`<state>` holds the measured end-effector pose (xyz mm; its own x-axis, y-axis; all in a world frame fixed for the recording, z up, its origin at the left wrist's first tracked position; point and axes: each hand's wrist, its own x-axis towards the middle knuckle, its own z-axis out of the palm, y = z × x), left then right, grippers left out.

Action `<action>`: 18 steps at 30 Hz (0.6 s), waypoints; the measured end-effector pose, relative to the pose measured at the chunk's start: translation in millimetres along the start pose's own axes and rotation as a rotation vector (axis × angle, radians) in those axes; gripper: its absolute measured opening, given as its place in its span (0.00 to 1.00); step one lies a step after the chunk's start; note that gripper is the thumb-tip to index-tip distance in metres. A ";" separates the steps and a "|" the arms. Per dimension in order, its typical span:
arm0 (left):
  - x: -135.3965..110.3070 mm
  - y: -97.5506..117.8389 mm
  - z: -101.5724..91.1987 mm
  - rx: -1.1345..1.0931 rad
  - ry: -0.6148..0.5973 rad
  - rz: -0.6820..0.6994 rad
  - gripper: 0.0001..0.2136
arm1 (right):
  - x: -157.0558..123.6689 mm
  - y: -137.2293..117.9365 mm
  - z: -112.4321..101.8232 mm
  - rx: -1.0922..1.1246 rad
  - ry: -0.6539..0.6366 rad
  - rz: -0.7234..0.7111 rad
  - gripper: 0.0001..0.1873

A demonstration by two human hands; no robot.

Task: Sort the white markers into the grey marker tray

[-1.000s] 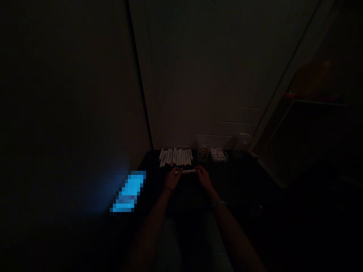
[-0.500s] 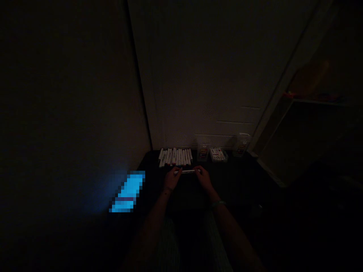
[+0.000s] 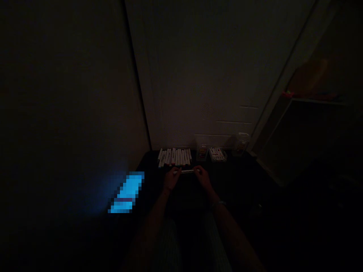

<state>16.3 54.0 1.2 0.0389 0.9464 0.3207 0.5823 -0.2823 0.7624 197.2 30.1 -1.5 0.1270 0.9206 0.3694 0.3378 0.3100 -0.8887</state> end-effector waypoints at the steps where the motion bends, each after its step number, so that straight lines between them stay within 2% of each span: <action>1: -0.2 0.4 -0.2 -0.006 0.001 0.003 0.19 | 0.1 0.4 0.6 -0.001 0.000 0.002 0.13; 18: -0.3 1.0 -0.9 -0.012 0.008 0.005 0.19 | -1.7 -3.8 -1.3 -0.016 0.001 -0.030 0.15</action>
<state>16.2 53.4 2.4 0.0350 0.9436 0.3293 0.5722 -0.2891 0.7675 196.9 27.1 1.6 0.1180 0.9107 0.3960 0.3566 0.3333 -0.8728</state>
